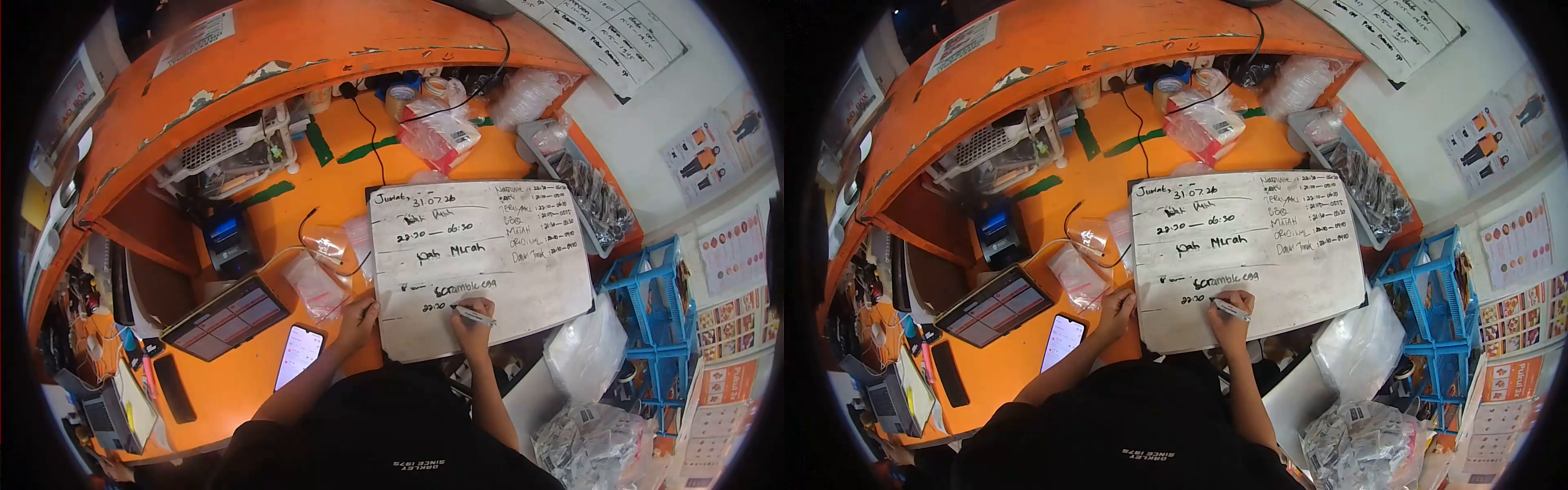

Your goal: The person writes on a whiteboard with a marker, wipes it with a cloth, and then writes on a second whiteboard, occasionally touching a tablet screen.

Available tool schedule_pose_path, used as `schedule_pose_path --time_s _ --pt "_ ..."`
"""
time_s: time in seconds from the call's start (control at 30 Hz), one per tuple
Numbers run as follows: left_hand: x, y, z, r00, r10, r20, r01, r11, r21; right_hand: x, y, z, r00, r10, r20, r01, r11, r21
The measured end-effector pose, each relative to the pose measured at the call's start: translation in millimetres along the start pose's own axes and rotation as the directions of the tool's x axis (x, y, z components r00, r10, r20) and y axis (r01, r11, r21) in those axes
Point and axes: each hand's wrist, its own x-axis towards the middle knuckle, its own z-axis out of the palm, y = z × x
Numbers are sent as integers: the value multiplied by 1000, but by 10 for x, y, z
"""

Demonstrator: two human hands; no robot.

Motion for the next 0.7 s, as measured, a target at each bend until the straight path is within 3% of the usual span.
schedule_pose_path --time_s 0.07,0.13,0.33,0.5,0.57,0.7 --pt "4 -20 -4 1000 20 -8 -20 1000 24 -12 25 18 1000 -22 4 22 1000 -7" --pt "-6 -18 2 1000 23 -12 -23 1000 8 -31 42 20 993 62 -103 -61 998 11" --pt "-5 -49 -1 1000 15 -9 -15 1000 5 15 138 -130 979 136 -150 -121 987 108" --pt "3 -73 0 1000 7 -3 -7 1000 -3 62 233 -178 980 165 -115 -156 984 84" --pt "15 -103 15 995 93 -23 -92 995 31 63 234 -168 981 156 -116 -146 985 89" --pt "-1 -19 21 998 57 -22 -57 998 6 80 182 -190 984 150 -96 -141 986 90"
